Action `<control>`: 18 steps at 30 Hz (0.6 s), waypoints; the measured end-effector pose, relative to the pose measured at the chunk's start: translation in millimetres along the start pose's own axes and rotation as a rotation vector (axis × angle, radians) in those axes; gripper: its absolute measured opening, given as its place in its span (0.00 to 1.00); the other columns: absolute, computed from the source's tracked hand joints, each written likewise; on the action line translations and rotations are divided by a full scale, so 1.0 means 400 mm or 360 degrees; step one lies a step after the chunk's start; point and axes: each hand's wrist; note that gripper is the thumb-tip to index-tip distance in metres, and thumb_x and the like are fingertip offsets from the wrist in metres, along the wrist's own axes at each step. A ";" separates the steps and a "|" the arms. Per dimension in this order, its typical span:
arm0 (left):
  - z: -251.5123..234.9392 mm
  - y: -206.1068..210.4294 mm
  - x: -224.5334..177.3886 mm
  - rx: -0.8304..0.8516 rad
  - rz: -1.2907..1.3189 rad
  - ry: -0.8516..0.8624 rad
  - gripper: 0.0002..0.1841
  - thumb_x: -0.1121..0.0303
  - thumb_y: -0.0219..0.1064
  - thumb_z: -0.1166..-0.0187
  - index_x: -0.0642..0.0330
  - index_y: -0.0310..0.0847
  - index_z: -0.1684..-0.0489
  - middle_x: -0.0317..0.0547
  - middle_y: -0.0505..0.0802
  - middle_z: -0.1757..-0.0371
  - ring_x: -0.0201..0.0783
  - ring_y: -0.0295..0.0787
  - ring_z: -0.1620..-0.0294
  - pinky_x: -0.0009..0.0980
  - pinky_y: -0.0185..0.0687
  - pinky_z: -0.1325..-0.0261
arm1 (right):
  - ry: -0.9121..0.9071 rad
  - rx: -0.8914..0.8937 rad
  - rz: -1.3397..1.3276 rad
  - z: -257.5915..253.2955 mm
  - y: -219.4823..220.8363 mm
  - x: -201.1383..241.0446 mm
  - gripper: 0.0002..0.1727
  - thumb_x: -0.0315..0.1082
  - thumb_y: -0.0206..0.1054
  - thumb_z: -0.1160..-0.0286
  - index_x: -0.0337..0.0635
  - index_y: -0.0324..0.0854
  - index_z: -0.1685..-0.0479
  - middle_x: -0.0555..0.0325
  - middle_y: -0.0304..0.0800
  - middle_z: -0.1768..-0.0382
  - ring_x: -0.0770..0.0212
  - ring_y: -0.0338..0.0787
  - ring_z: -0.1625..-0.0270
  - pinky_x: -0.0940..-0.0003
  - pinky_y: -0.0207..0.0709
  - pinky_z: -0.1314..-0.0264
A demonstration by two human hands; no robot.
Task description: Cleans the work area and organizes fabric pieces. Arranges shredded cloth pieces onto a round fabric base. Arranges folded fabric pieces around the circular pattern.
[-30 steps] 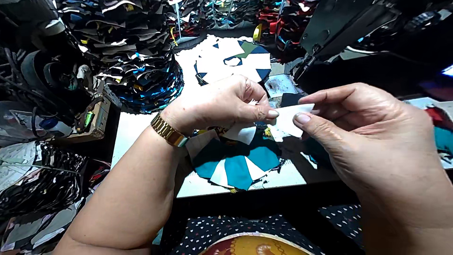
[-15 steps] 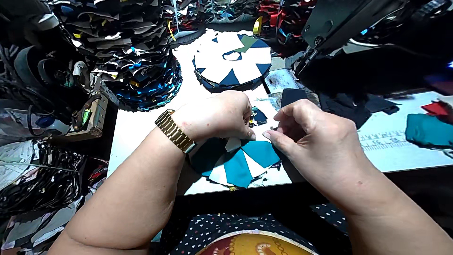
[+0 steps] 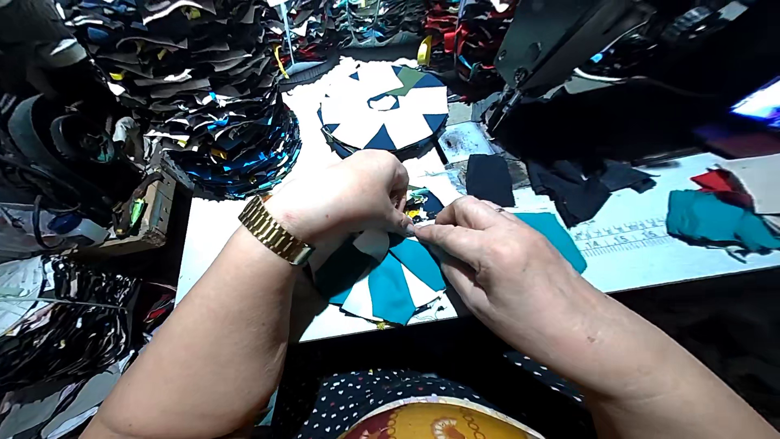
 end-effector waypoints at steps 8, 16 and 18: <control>-0.006 0.009 0.028 -0.0225 0.1238 0.0228 0.06 0.72 0.70 0.20 0.60 0.82 0.68 0.35 0.85 0.80 0.22 0.80 0.80 0.17 0.75 0.76 | 0.0154 0.0012 -0.0190 0.077 -0.173 -0.125 0.11 0.37 0.66 0.25 0.45 0.91 0.54 0.62 0.91 0.52 0.69 0.90 0.52 0.70 0.87 0.47; -0.010 0.023 0.014 -0.0372 0.1707 0.0247 0.08 0.74 0.61 0.14 0.57 0.81 0.66 0.35 0.89 0.69 0.24 0.86 0.65 0.21 0.85 0.57 | 0.0315 0.0084 -0.0236 0.150 -0.168 -0.148 0.13 0.50 0.74 0.37 0.54 0.91 0.62 0.69 0.89 0.52 0.74 0.89 0.51 0.77 0.86 0.53; -0.012 0.025 0.012 -0.0365 0.1684 0.0258 0.07 0.74 0.61 0.14 0.58 0.82 0.65 0.35 0.89 0.68 0.25 0.87 0.64 0.22 0.85 0.54 | 0.0295 0.0044 -0.0195 0.147 -0.162 -0.143 0.10 0.46 0.70 0.33 0.53 0.91 0.64 0.69 0.88 0.54 0.75 0.88 0.53 0.78 0.84 0.53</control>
Point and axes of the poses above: each hand's wrist, its own z-axis away from the middle knuckle, its own y-axis out of the palm, x = y × z
